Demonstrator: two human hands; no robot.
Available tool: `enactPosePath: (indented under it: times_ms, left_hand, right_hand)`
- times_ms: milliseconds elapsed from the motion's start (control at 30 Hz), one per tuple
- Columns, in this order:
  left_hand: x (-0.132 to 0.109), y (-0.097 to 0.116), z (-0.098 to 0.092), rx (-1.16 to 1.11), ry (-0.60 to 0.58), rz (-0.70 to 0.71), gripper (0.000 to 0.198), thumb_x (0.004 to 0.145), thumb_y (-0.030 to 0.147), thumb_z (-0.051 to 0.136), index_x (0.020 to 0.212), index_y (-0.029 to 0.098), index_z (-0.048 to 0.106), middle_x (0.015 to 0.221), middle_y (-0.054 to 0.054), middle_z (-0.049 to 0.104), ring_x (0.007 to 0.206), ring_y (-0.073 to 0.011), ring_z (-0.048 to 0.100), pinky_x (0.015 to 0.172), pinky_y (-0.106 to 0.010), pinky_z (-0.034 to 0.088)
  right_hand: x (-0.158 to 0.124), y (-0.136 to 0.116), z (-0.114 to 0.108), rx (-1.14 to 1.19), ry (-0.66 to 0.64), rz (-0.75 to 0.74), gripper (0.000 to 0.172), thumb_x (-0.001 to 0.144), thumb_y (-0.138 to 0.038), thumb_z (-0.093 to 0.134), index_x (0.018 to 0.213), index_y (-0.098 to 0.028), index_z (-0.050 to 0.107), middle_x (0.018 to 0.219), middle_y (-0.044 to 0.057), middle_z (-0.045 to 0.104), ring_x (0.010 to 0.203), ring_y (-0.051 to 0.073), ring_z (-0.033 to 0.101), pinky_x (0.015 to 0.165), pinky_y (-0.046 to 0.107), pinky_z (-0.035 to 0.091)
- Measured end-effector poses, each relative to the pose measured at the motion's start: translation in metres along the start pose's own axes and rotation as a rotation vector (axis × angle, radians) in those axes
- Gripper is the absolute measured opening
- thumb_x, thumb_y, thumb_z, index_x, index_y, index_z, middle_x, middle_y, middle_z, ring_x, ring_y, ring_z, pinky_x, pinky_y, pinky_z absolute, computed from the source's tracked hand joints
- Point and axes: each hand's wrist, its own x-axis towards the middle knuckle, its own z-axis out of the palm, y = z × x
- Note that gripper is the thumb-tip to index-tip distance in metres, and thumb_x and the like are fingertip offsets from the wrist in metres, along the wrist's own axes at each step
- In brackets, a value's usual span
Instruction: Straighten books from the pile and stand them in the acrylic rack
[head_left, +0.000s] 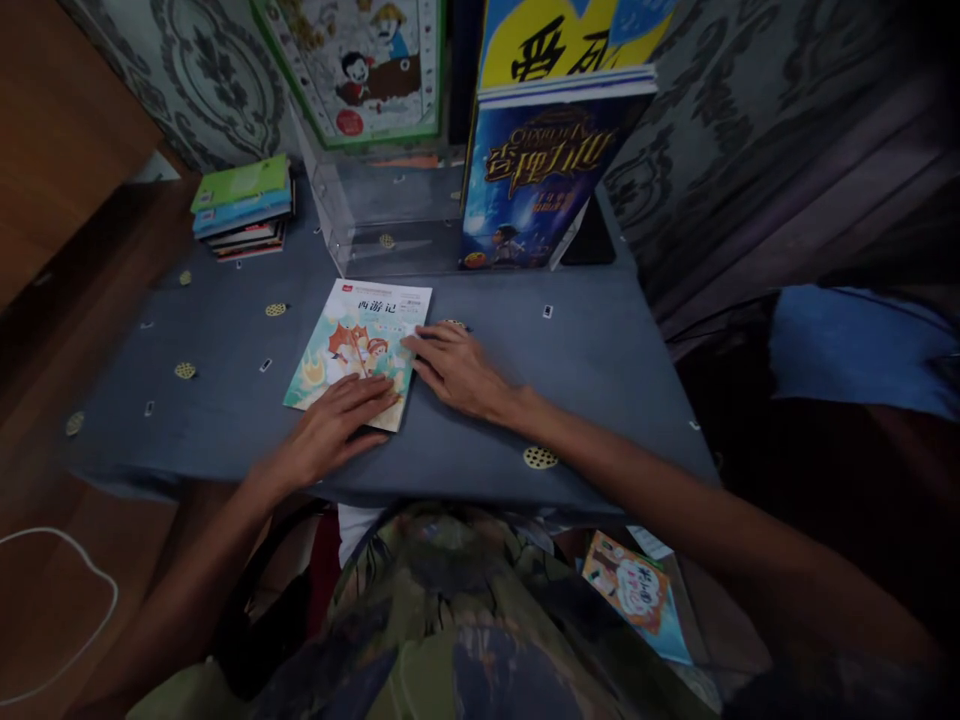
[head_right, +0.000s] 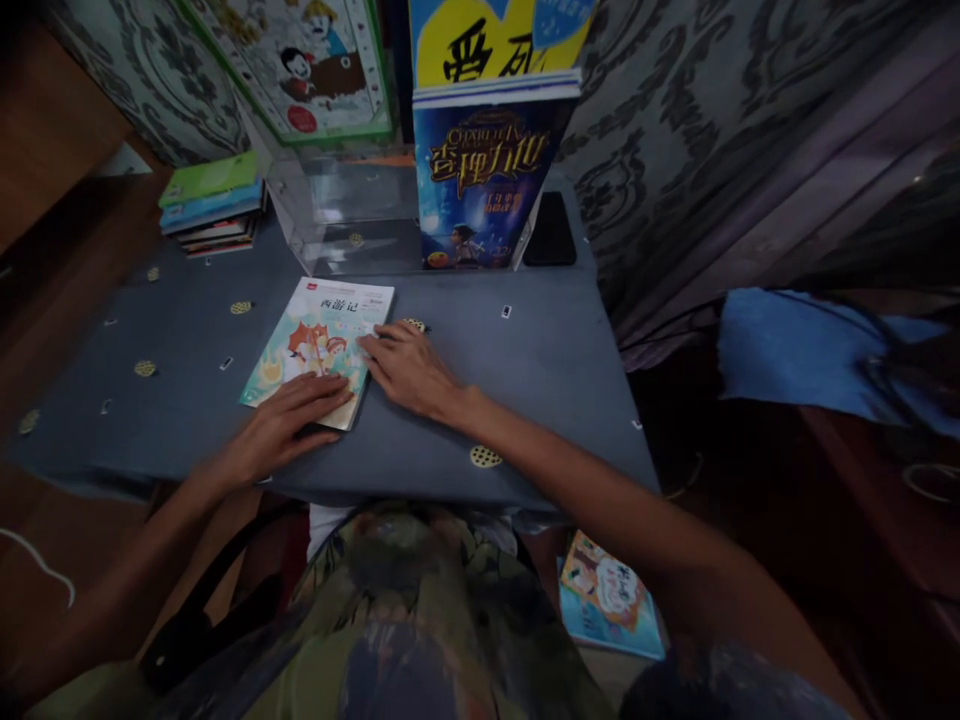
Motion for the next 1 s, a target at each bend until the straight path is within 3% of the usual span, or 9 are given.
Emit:
enactPosePath:
  times_ms: [267, 467, 1000]
  left_hand:
    - [-0.002, 0.005, 0.005, 0.143, 0.116, 0.066, 0.045, 0.100, 0.030, 0.055, 0.144, 0.022, 0.050, 0.135, -0.011, 0.066, 0.128, -0.0231, 0.060, 0.111, -0.047, 0.048]
    - [0.007, 0.015, 0.011, 0.198, 0.135, 0.014, 0.035, 0.101, 0.027, 0.053, 0.134, 0.019, 0.060, 0.131, -0.012, 0.069, 0.126, -0.0247, 0.062, 0.110, -0.047, 0.049]
    - [0.018, 0.025, 0.015, 0.209, 0.177, -0.036, 0.031, 0.101, 0.020, 0.049, 0.130, 0.019, 0.062, 0.127, -0.011, 0.071, 0.123, -0.0236, 0.064, 0.110, -0.046, 0.049]
  right_hand:
    - [-0.022, -0.036, -0.003, 0.337, 0.041, -0.037, 0.031, 0.102, -0.019, 0.043, 0.122, -0.016, 0.066, 0.107, 0.012, 0.074, 0.101, 0.021, 0.069, 0.089, 0.038, 0.057]
    - [-0.019, -0.033, -0.008, 0.501, 0.042, 0.056, 0.032, 0.102, -0.022, 0.044, 0.123, -0.021, 0.068, 0.109, 0.009, 0.075, 0.103, 0.020, 0.070, 0.091, 0.035, 0.056]
    - [-0.014, -0.027, -0.013, 0.535, 0.051, 0.071, 0.032, 0.102, -0.023, 0.044, 0.120, -0.020, 0.070, 0.111, 0.007, 0.076, 0.101, 0.018, 0.071, 0.090, 0.032, 0.055]
